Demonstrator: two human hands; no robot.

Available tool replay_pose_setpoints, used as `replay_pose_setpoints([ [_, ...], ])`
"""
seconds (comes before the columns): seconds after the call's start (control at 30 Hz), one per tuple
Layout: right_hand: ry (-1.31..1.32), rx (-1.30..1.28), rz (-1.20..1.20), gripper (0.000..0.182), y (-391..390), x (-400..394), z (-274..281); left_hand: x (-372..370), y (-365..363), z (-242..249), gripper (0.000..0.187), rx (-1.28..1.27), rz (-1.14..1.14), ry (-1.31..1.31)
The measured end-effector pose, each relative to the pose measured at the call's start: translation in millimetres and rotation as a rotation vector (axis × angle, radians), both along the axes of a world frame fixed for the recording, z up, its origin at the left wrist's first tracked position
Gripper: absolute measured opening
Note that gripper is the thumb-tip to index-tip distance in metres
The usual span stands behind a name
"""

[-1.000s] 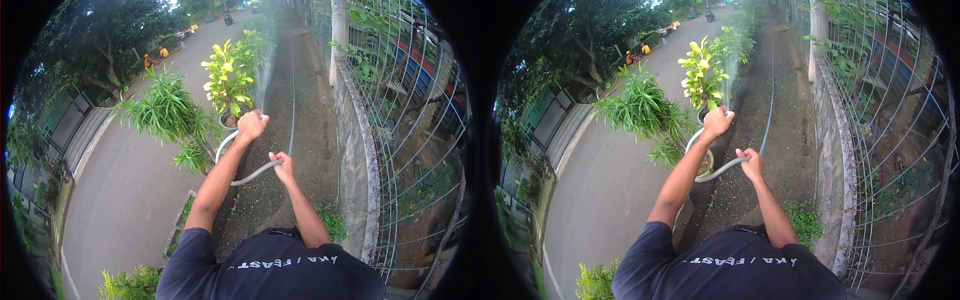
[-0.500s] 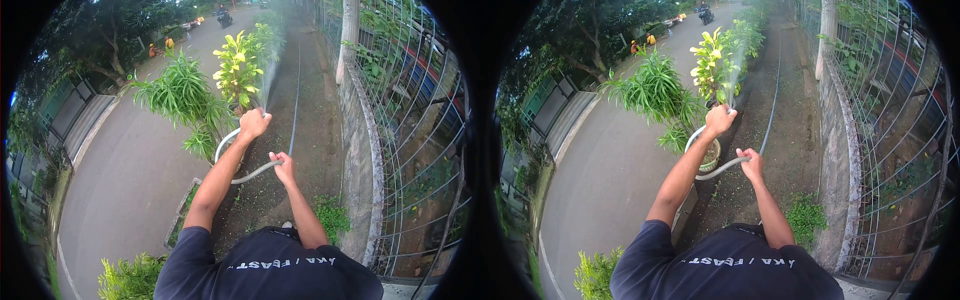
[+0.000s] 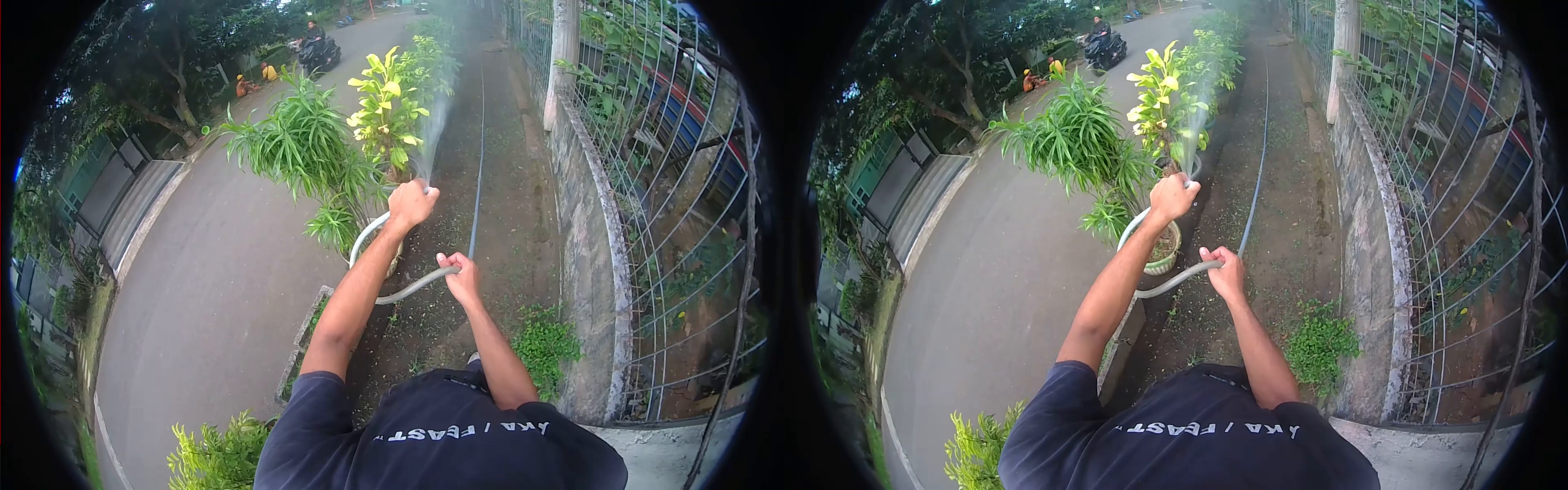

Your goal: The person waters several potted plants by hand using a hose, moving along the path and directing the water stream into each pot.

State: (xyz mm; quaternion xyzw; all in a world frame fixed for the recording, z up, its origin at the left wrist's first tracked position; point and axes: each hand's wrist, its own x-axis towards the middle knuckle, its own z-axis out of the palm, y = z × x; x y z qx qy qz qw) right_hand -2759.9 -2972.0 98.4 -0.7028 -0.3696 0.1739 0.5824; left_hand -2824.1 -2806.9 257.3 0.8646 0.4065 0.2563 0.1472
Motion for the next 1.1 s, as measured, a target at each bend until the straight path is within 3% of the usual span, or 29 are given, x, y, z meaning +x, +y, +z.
replay_pose_setpoints([
  [1.1, -0.003, -0.051, -0.025, 0.045, -8, -26, 2, -15, 4, -14, 0.043, -0.086, -0.018, -0.026],
])
